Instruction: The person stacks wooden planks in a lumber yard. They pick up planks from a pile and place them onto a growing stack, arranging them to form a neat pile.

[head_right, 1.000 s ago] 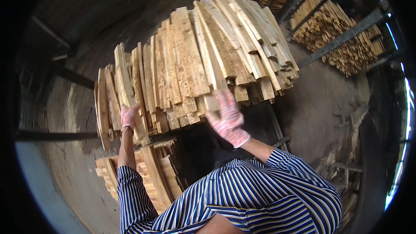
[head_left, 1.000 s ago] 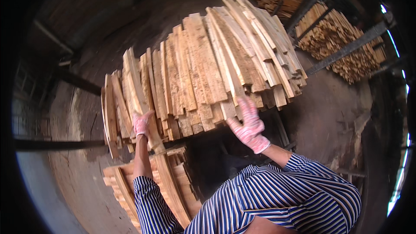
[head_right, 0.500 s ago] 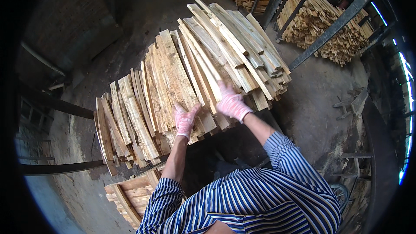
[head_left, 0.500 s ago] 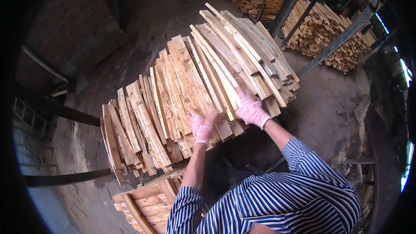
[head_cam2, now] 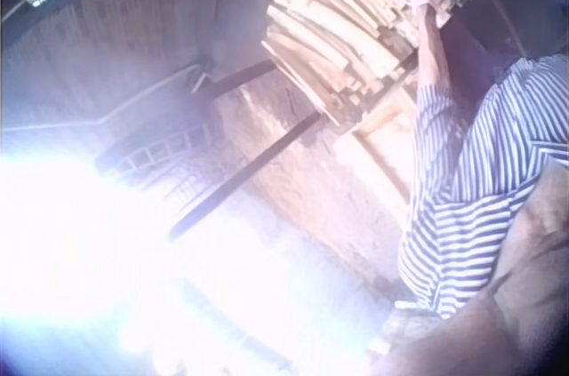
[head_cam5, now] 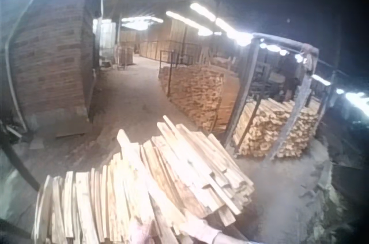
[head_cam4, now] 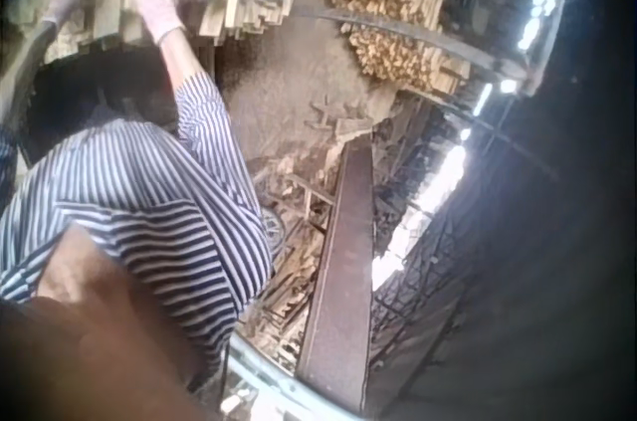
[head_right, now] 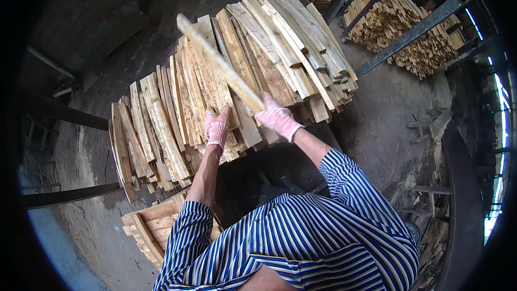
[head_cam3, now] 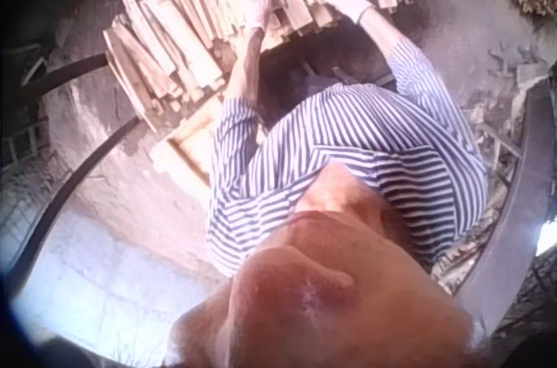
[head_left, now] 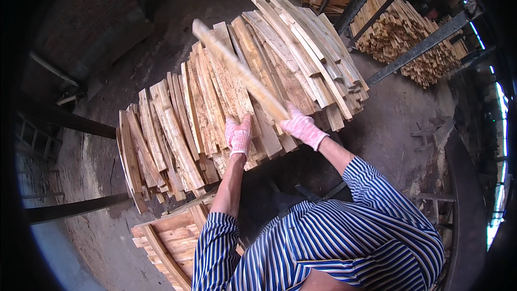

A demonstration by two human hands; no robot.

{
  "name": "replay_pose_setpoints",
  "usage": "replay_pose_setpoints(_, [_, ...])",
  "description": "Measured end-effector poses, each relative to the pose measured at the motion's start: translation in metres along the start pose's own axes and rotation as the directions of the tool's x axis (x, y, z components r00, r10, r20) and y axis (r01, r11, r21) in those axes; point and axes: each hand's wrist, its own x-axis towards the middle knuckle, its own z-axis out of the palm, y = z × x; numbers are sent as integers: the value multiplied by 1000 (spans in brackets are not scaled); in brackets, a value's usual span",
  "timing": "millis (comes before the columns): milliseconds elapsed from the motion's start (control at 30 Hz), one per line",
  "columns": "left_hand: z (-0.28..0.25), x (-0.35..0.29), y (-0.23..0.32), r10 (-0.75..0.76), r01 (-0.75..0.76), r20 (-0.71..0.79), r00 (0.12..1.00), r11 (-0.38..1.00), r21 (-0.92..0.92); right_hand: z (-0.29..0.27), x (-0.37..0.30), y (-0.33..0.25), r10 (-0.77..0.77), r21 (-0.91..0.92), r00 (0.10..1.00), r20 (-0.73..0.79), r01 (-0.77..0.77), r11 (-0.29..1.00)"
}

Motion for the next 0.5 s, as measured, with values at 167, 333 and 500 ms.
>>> replay_pose_setpoints(167, [-16,-17,49,-160,233,197,967,870,-435,106,-32,-19,-53,-903,908,-416,-419,-91])
replay_pose_setpoints(333, [-1,32,26,-32,172,277,960,849,-500,78,-48,15,-203,-896,943,-263,-160,415])
replay_pose_setpoints(500, [9,44,12,-221,234,214,951,972,-34,47,-88,41,-183,-743,790,-585,-431,512])
